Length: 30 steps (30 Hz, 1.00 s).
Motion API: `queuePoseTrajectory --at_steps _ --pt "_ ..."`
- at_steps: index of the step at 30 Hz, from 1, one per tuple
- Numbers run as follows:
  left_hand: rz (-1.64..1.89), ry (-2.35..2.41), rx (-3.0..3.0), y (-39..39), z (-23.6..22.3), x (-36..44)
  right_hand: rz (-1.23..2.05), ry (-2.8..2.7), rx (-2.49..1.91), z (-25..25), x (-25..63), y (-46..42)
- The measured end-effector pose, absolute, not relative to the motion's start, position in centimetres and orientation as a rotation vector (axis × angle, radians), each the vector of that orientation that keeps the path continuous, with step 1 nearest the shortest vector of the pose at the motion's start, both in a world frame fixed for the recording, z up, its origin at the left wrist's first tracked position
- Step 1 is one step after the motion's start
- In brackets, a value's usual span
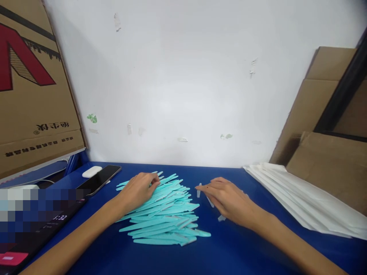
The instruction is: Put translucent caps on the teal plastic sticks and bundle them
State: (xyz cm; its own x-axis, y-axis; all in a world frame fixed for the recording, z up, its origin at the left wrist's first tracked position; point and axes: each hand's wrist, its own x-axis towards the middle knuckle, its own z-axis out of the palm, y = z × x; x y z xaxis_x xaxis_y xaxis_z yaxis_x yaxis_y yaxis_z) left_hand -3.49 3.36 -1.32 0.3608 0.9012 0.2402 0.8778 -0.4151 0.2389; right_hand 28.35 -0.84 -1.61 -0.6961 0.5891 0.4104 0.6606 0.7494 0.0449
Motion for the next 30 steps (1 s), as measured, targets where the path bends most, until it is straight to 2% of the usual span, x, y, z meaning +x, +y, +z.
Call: queuePoseTrajectory --at_steps 9,13,19,30 --pt "0.738 1.443 2.614 1.6 -0.7 -2.1 -0.369 -2.368 -0.960 -1.2 28.0 -1.1" --pt "0.696 1.272 2.747 0.9 -0.8 -1.5 -0.292 -2.346 -1.056 -1.4 27.8 -1.2" --pt "0.666 1.133 2.801 0.0 -0.8 -0.9 -0.391 -2.297 -0.976 -1.4 27.6 -1.3" --pt "0.640 1.138 2.827 -0.5 -0.7 -0.6 -0.407 -2.337 -0.969 -1.2 27.7 -1.6"
